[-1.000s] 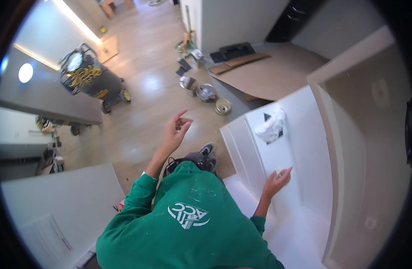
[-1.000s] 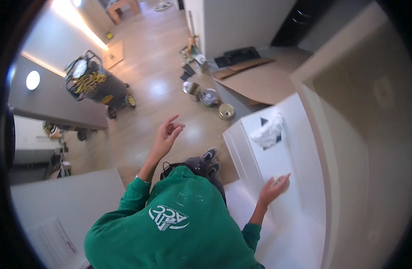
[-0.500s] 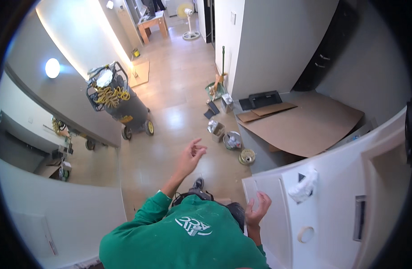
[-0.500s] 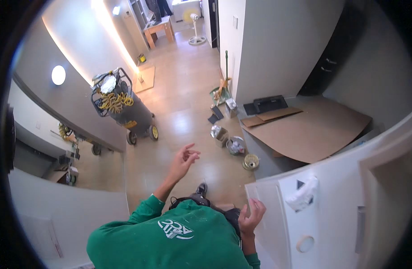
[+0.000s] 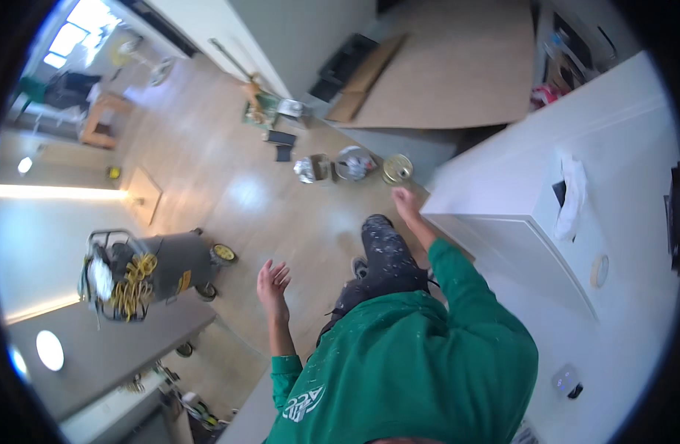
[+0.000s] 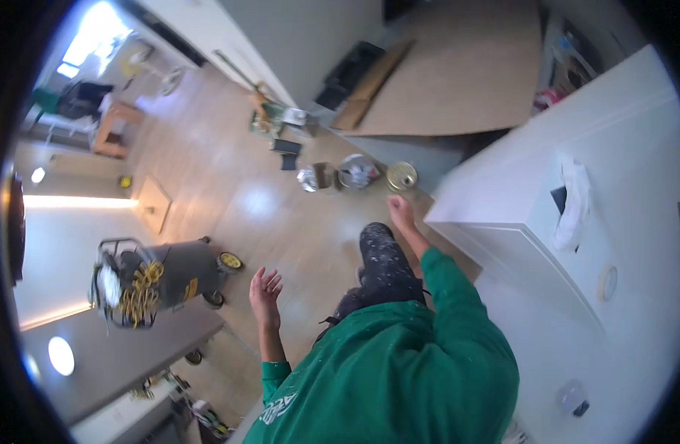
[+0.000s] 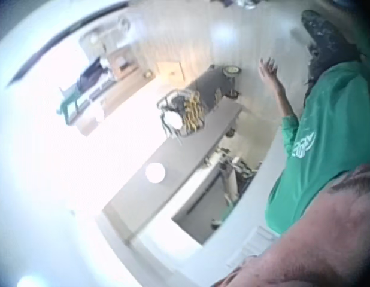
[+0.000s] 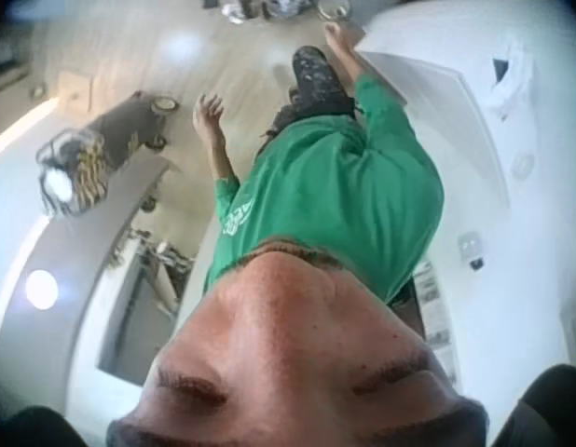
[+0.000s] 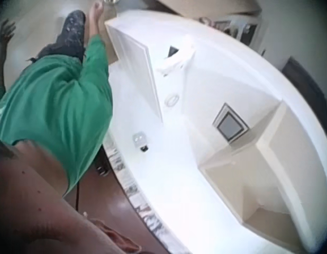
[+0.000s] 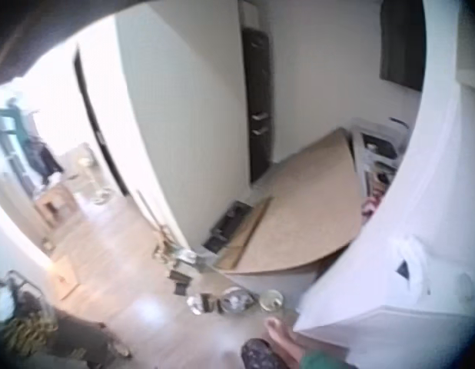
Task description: The person applies masking tape to the edges of a shelf unit, tears the tape, and then applies paint to a small patch on the inside of the shelf using a brush.
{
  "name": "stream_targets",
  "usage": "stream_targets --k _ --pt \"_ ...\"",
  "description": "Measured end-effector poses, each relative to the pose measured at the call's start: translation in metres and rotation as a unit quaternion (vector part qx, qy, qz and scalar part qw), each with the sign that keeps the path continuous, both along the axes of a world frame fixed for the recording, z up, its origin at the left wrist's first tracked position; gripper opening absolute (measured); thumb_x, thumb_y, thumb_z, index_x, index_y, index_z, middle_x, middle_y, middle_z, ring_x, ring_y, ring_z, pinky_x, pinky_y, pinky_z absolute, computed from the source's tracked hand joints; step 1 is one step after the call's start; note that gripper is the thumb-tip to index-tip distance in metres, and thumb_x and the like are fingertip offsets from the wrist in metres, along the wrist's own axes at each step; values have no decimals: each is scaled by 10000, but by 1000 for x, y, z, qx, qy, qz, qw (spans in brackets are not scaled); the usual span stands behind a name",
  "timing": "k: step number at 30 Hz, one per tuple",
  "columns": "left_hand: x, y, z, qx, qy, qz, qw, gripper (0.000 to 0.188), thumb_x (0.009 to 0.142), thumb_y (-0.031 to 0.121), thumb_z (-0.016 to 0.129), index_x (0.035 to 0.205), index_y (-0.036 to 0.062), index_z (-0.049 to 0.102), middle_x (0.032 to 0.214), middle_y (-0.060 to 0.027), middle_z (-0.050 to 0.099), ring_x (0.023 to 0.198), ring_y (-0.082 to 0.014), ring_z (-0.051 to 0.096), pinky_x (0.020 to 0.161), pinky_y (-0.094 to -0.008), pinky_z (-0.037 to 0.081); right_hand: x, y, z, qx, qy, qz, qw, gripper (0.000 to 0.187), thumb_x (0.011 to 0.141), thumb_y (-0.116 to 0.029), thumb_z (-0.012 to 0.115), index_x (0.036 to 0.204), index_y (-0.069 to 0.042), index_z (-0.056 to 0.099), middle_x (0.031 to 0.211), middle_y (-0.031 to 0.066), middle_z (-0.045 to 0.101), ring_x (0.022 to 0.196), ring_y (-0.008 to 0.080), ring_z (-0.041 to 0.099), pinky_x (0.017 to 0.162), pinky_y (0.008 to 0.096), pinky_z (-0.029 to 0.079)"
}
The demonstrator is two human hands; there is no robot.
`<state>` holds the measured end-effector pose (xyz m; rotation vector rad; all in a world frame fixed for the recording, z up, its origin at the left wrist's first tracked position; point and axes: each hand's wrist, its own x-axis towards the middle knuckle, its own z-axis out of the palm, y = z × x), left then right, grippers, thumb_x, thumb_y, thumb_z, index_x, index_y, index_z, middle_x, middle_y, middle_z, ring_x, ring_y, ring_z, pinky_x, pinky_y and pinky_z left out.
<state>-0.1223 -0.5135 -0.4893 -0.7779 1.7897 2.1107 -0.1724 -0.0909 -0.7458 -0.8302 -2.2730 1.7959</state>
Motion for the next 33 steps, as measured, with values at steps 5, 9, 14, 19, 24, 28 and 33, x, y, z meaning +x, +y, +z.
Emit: stream_targets --k 5,9,14,19,24,28,33 --pt "-57 -6 -109 113 -139 75 981 805 1026 656 481 1510 16 421 1511 -180 507 1396 -306 496 1139 -425 401 -18 88 -160 138 -203 -61 968 146 915 -143 645 955 -51 752 812 39 721 754 148 677 693 330 543" --pt "-82 -2 -197 22 -193 97 976 857 1014 706 443 1512 10 410 1466 -195 534 1395 -338 501 1158 -461 387 -62 83 -226 38 -268 -125 954 117 888 -126 659 899 -50 747 726 28 697 630 137 635 604 314 509" --pt "-149 39 -354 -30 -305 15 952 880 1012 693 469 1504 -33 399 1446 -225 557 1358 -335 542 1096 -466 462 -110 125 -344 -73 -278 -191 939 144 924 -199 756 939 -57 737 726 20 685 584 99 597 485 265 438" --pt "-229 111 -516 12 -324 -17 946 851 988 591 612 1527 -23 373 1480 -235 527 1367 -337 531 1100 -490 467 -98 226 -424 4 -328 -227 917 168 921 -220 782 983 -69 741 726 13 648 554 108 564 451 266 401" --pt "-257 86 -626 5 -300 139 944 857 941 290 776 1589 50 270 1549 -202 454 1437 -321 456 1141 -498 437 -131 149 -463 -38 -376 -234 896 181 893 -213 813 927 -43 760 720 34 641 573 127 574 462 306 427" --pt "-307 117 -666 69 -283 196 936 851 935 239 782 1596 94 266 1616 -135 375 1519 -311 329 1209 -518 337 -111 158 -502 79 -375 -204 901 170 865 -173 827 865 -18 758 748 64 670 600 152 602 479 344 463" --pt "-343 126 -678 162 -242 240 926 811 943 352 775 1589 210 306 1651 -58 326 1560 -311 222 1258 -537 194 -79 164 -537 167 -329 -238 899 287 779 -238 856 910 -2 761 884 115 747 784 268 706 690 408 556"
